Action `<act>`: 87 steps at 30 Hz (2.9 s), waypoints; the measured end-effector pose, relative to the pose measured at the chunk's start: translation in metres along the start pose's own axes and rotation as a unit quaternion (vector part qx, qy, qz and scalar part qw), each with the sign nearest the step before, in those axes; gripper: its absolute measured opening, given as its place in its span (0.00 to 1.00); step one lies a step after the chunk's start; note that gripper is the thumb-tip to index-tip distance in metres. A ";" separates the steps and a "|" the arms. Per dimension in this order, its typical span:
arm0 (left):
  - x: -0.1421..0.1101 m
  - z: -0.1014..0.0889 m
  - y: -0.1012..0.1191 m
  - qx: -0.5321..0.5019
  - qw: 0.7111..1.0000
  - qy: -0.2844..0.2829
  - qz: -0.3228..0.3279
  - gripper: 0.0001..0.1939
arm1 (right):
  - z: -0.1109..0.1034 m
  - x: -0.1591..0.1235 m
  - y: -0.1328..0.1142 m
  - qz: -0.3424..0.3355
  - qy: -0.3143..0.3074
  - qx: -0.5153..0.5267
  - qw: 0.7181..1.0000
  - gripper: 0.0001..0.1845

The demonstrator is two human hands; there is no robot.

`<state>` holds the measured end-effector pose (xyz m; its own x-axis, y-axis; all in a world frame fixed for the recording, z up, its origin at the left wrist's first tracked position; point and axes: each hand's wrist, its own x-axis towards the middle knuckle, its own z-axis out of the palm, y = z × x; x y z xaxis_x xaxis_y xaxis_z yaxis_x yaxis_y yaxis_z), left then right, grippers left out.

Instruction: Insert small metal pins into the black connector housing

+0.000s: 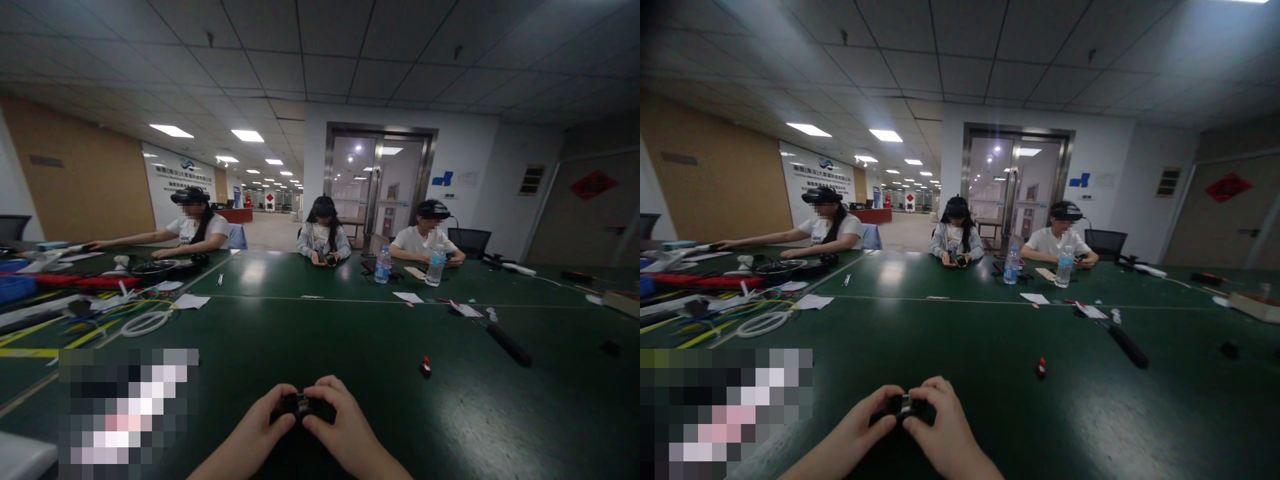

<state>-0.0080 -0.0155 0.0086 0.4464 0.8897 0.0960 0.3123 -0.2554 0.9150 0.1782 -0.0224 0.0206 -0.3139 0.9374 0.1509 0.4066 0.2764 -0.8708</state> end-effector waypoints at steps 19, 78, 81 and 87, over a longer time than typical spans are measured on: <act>0.001 -0.002 -0.006 -0.025 0.999 -0.013 0.019 0.17 | 0.003 0.001 0.004 -0.042 0.004 -0.013 0.999 0.15; 0.003 -0.006 -0.013 -0.157 0.987 -0.007 -0.019 0.21 | -0.002 0.018 0.036 0.043 0.188 0.276 0.942 0.21; 0.003 -0.006 -0.013 -0.160 0.987 -0.013 -0.016 0.22 | -0.003 0.018 0.037 0.062 0.187 0.302 0.933 0.21; 0.003 -0.006 -0.016 -0.159 0.987 -0.016 -0.012 0.21 | -0.004 0.017 0.033 0.089 0.184 0.307 0.930 0.21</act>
<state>-0.0169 -0.0061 -0.0034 0.4696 0.8805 0.0651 0.0455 -0.0977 0.9942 0.1902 0.0033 -0.0038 0.0726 0.9969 0.0304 -0.1775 0.0429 -0.9832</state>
